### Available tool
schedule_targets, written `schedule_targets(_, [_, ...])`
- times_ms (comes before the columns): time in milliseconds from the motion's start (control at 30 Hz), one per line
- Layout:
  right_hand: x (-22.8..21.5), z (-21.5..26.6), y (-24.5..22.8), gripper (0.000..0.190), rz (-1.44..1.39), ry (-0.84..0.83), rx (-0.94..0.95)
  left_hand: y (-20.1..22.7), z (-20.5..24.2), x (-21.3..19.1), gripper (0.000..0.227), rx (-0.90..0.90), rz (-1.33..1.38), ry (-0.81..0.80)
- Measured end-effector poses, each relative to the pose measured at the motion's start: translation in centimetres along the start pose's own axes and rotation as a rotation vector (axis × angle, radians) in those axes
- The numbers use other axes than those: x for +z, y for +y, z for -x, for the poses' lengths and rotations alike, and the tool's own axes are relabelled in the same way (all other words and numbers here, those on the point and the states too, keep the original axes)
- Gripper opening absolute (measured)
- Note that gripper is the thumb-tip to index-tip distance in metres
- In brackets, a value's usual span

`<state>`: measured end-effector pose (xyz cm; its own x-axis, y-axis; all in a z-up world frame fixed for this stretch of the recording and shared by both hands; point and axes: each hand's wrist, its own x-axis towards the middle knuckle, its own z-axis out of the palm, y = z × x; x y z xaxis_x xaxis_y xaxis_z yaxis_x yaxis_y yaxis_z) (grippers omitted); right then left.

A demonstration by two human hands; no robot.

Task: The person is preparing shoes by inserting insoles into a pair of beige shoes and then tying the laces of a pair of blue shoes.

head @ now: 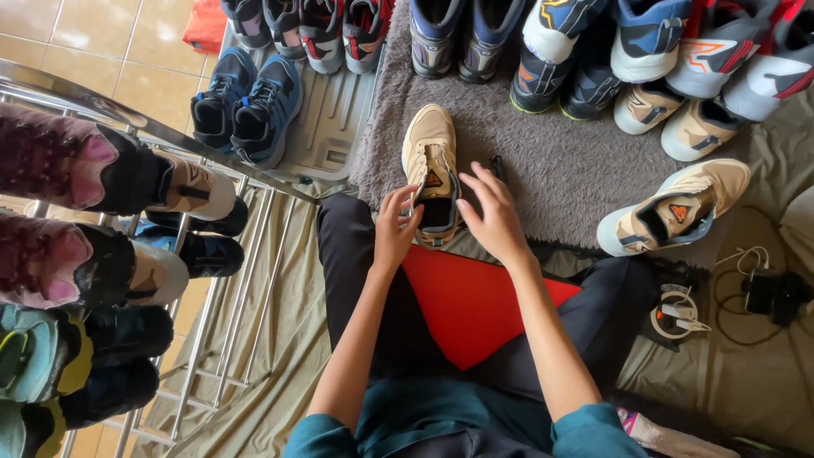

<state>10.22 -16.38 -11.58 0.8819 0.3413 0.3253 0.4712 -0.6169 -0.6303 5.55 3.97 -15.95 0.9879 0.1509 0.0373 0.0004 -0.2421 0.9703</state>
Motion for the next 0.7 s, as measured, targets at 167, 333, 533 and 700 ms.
schedule_targets(167, [5.0, -2.2, 1.2, 0.061, 0.23, -0.184, -0.025, 0.4, -0.5, 0.1, 0.038, 0.009, -0.043, 0.055])
schedule_targets(333, [7.9, -3.1, 3.6, 0.068, 0.517, -0.317, 0.034, -1.1, -0.4, 0.7, 0.045, -0.018, -0.036, 0.069])
schedule_targets(533, [8.6, -6.2, 7.7, 0.038, 0.487, -0.037, -0.152, -2.4, -0.2, 0.9, 0.045, -0.047, -0.001, 0.069])
schedule_targets(700, [7.1, -11.6, 9.2, 0.008, 0.377, -0.076, 0.131, -2.2, -0.1, 0.7, 0.045, -0.061, 0.035, 0.016])
